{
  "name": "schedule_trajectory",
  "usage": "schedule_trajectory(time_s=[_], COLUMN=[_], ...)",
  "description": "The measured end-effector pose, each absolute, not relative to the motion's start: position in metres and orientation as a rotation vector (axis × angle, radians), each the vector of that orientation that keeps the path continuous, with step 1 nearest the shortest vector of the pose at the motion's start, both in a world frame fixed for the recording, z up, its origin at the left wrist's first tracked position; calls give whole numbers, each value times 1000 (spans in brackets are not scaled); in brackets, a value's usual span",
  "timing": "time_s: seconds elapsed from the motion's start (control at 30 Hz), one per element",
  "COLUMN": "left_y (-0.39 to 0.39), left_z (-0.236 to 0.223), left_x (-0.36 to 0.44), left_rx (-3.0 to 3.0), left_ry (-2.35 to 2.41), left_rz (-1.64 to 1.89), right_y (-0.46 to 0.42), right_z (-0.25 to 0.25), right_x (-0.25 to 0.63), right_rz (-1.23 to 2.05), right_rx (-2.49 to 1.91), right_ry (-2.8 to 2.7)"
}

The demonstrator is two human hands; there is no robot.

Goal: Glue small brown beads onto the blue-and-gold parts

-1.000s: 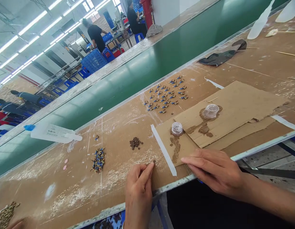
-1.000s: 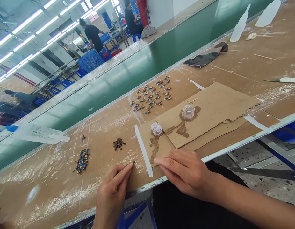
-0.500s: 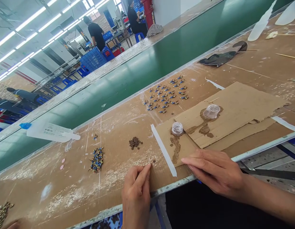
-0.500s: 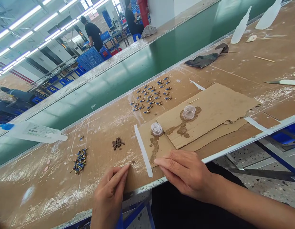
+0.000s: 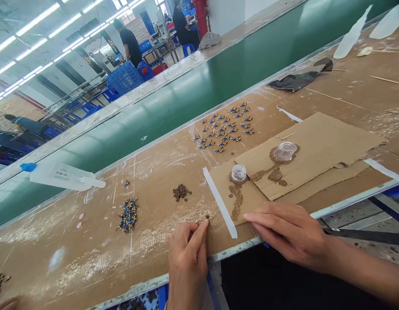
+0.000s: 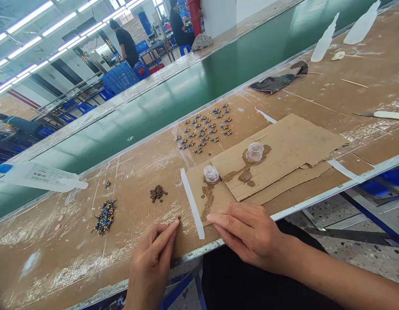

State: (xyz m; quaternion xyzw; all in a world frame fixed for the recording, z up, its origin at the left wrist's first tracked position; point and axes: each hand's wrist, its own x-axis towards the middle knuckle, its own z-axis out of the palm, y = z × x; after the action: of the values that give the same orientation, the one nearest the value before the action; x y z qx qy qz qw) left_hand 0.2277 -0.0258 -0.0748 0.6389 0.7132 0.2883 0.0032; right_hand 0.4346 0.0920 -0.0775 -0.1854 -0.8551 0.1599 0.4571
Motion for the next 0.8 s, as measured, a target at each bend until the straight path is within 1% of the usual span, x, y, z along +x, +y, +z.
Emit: schedule_trajectory(time_s=[0.27, 0.4, 0.53, 0.67, 0.8], left_y=[-25, -33, -43, -50, -48], left_z=[-75, -62, -39, -16, -4], left_x=[233, 221, 181, 122, 74], left_rx=[1948, 1895, 1657, 1113, 990], left_ry=[2231, 2250, 2629, 3041, 3047], left_rz=[985, 895, 848, 557, 416], right_y=[92, 92, 92, 91, 91], right_z=[-79, -79, -80, -83, -88], right_x=[435, 435, 435, 436, 435], right_rz=[401, 411, 411, 368, 333], right_rx=[-451, -430, -415, -400, -412], right_ry=[-2110, -2113, -2085, -2045, -2006])
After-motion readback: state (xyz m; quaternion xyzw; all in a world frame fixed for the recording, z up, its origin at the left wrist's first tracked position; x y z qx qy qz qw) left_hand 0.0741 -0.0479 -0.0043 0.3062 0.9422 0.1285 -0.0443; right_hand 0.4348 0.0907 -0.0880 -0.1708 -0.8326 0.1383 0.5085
